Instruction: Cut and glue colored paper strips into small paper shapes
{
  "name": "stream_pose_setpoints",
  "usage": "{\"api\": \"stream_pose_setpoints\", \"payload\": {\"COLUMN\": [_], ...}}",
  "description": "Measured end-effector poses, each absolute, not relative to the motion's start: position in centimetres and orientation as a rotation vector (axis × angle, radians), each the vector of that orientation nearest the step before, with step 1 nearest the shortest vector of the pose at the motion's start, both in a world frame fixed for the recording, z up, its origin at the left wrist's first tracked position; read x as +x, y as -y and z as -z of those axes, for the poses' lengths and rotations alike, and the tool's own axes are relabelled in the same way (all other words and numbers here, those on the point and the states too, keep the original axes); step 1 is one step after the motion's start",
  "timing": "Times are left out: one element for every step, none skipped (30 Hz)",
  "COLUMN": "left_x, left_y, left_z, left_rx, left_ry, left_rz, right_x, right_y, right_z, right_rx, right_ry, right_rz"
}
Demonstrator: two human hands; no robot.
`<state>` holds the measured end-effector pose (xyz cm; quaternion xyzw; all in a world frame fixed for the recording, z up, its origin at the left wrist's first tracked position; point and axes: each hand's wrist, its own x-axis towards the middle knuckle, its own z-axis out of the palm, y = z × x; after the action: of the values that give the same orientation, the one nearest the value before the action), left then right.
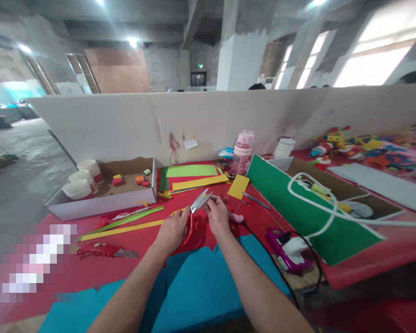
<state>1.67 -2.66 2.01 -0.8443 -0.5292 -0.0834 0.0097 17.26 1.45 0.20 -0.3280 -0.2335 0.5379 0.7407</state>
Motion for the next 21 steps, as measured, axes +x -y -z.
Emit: {"api": "stream_pose_setpoints", "payload": {"left_x": [1.68, 1.69, 1.7, 1.7, 1.71, 1.73, 1.76, 1.79, 1.83, 1.87, 1.92, 1.96, 1.99, 2.02, 2.04, 2.04, 2.04, 2.03, 2.02, 2.01, 2.02], "left_y": [2.66, 2.67, 2.68, 2.7, 2.72, 2.75, 2.78, 2.81, 2.84, 2.86, 2.88, 2.9, 2.92, 2.93, 2.95, 2.96, 2.97, 2.97, 2.98, 2.98, 2.99], "left_z": [-2.0, -2.0, -2.02, -2.05, -2.09, -2.13, -2.18, -2.23, -2.28, -2.32, -2.35, -2.37, -2.39, -2.41, -2.42, -2.44, -2.47, -2.5, -2.53, -2.56, -2.58], "left_rx": [-2.635, -2.635, -2.637, -2.643, -2.652, -2.66, -2.667, -2.669, -2.666, -2.661, -2.656, -2.653, -2.652, -2.654, -2.66, -2.667, -2.674, -2.68, -2.684, -2.684, -2.685], "left_ry": [1.65, 1.65, 1.651, 1.654, 1.656, 1.66, 1.662, 1.666, 1.672, 1.677, 1.68, 1.682, 1.684, 1.691, 1.701, 1.714, 1.727, 1.738, 1.744, 1.748, 1.749], "left_rz": [0.264, 0.266, 0.268, 0.27, 0.273, 0.277, 0.281, 0.282, 0.28, 0.274, 0.267, 0.262, 0.261, 0.261, 0.262, 0.265, 0.266, 0.264, 0.263, 0.262, 0.262], "right_x": [17.24, 17.22, 17.2, 17.17, 17.15, 17.12, 17.1, 17.08, 17.07, 17.05, 17.05, 17.04, 17.04, 17.04, 17.05, 17.05, 17.06, 17.08, 17.09, 17.1, 17.11], "right_y": [-1.47, -1.5, -1.53, -1.55, -1.56, -1.56, -1.55, -1.54, -1.52, -1.49, -1.45, -1.42, -1.38, -1.35, -1.32, -1.3, -1.29, -1.3, -1.32, -1.36, -1.42], "right_z": [-0.16, -0.12, -0.08, -0.06, -0.04, -0.03, -0.04, -0.05, -0.08, -0.12, -0.16, -0.2, -0.25, -0.29, -0.32, -0.33, -0.33, -0.32, -0.3, -0.26, -0.21], "right_rx": [-0.72, -0.722, -0.727, -0.732, -0.736, -0.738, -0.737, -0.734, -0.73, -0.727, -0.725, -0.724, -0.723, -0.721, -0.72, -0.718, -0.717, -0.717, -0.716, -0.716, -0.715], "right_ry": [0.51, 0.509, 0.509, 0.511, 0.513, 0.514, 0.515, 0.516, 0.517, 0.515, 0.514, 0.513, 0.51, 0.508, 0.507, 0.508, 0.51, 0.511, 0.512, 0.514, 0.516], "right_rz": [-1.182, -1.184, -1.186, -1.186, -1.182, -1.176, -1.17, -1.165, -1.162, -1.16, -1.16, -1.161, -1.161, -1.161, -1.162, -1.163, -1.165, -1.167, -1.168, -1.169, -1.171]}}
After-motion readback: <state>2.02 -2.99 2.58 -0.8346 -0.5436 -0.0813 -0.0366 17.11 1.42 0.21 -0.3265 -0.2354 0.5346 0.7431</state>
